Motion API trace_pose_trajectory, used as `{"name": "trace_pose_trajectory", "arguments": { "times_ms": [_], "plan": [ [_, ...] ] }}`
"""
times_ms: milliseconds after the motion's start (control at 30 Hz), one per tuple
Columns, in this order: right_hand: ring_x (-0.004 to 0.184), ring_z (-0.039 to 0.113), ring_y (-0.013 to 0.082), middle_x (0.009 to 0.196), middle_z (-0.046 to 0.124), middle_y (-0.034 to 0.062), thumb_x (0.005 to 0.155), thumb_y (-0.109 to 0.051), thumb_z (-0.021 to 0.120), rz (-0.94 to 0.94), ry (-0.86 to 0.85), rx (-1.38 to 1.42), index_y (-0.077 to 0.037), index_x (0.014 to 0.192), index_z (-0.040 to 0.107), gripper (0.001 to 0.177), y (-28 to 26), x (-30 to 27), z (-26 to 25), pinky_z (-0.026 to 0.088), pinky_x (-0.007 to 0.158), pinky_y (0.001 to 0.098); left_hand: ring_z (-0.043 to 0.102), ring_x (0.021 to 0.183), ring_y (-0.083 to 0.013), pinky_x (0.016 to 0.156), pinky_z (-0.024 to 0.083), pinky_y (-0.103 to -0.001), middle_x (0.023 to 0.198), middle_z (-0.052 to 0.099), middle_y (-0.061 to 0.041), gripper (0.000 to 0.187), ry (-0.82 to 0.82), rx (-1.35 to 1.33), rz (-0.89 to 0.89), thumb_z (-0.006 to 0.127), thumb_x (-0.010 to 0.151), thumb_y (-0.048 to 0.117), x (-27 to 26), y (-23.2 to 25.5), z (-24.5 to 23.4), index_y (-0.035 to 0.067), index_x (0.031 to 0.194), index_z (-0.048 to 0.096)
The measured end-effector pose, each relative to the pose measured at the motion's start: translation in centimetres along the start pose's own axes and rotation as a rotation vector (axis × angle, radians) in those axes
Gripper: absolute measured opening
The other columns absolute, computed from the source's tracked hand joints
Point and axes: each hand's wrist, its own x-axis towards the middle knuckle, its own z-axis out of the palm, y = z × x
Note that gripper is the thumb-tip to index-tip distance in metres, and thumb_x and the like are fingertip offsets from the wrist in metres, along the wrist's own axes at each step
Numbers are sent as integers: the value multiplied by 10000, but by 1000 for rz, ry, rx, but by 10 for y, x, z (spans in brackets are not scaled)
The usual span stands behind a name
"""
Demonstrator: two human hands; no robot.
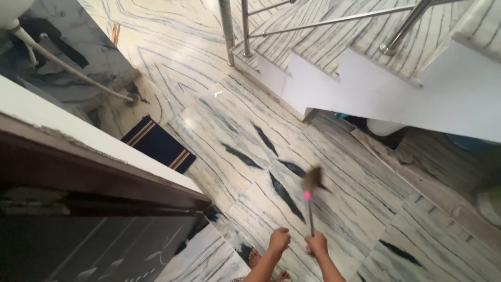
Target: The person sweeps the marble floor with a broom, moving a floor mat and cleaning the areas near a sink and a staircase.
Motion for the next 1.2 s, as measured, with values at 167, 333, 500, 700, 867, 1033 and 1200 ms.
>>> {"name": "trace_pose_trajectory", "arguments": {
  "times_ms": [167,333,500,700,867,1033,1200],
  "plan": [
    [449,595,209,609,665,126,869,-154,732,-71,37,244,-39,1012,732,183,-13,3,-2,466,412,378,642,712,-182,621,528,-311,911,715,-108,456,23,44,0,547,888,64,-8,-2,6,7,1329,653],
    [511,626,282,692,680,190,862,-178,728,51,98,224,-66,1111,662,281,-6,-15,22,467,456,415,628,689,-215,631,508,-348,865,711,-145,399,-19,-12,48,584,901,96,-16,1,16,-1,1275,689],
    [799,788,355,925,766,268,781,-318,838,210,111,-44,56,1021,737,455,5,11,85,632,654,439,729,798,-222,738,563,-331,940,761,-149,356,89,150,51,593,935,214,-15,5,-6,-3,1169,749],
    [591,759,265,753,782,196,839,-175,693,10,-79,-11,26,1020,755,278,-51,29,164,581,550,382,660,689,-203,593,519,-333,842,709,-106,340,62,96,-97,590,933,179,27,42,-98,32,1207,726],
    [413,557,217,651,652,129,885,-117,693,89,-68,420,-22,1338,562,481,-130,41,160,443,374,385,608,614,-174,503,483,-319,774,672,-70,348,14,65,-78,595,934,166,68,86,-150,40,1240,703],
    [402,528,229,621,612,143,863,-141,690,143,84,406,-153,1432,547,587,-138,17,149,411,370,386,617,612,-159,556,491,-304,788,718,-72,372,-23,155,77,623,935,198,91,113,-149,7,1244,703],
    [453,615,204,649,638,144,887,-93,677,259,130,368,29,1148,676,289,-158,49,139,459,364,369,626,617,-150,571,501,-300,794,712,-65,382,-68,190,43,617,938,211,98,117,-151,-5,1233,728]
  ]
}}
